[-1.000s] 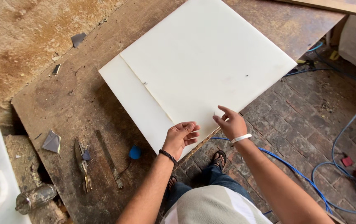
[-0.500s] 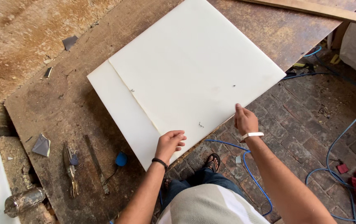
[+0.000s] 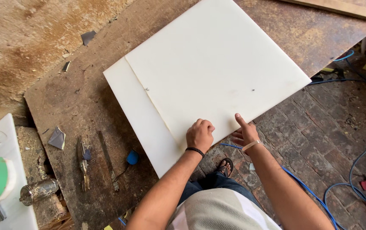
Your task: The person measures a white foam board, applies adhesive from a spray gun to its edge, and joins it to another foam piece. They then press the seam to secure the bond and later cut yellow foam strips on a red woven frame using a knife.
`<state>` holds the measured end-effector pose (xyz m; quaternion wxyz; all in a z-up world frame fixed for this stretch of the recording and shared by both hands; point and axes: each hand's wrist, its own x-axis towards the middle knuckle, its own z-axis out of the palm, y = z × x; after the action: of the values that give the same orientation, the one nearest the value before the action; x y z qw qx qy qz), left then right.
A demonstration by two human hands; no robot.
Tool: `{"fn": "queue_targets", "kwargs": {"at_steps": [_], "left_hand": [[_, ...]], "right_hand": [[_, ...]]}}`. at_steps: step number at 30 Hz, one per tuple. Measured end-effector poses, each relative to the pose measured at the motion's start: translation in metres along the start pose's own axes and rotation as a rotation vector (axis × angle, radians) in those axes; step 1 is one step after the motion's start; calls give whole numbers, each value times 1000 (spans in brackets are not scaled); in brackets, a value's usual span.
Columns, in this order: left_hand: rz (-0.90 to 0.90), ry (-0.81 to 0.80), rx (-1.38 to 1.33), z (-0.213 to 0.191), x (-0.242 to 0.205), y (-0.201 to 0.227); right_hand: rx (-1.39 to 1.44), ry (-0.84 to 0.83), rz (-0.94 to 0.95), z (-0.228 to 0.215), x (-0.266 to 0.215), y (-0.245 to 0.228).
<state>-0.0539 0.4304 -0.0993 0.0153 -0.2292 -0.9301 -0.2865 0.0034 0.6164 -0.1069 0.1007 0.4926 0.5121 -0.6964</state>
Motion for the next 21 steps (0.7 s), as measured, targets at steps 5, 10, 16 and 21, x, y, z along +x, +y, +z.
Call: {"fn": "queue_targets", "kwargs": {"at_steps": [5,10,16,21], "left_hand": [[-365,-128,-186,-18,-4,-22],[-280,-59,-274,-61,-10,-32],[-356,-166,-639,-100,5,-19],[-221,-220,-781,-137,15,-9]], "right_hand": [[236,61,118,2,16,5],[284,18,51,6,31,23],[247,119,-202,30,13,14],[324,337,-191,59,-48,-19]]}}
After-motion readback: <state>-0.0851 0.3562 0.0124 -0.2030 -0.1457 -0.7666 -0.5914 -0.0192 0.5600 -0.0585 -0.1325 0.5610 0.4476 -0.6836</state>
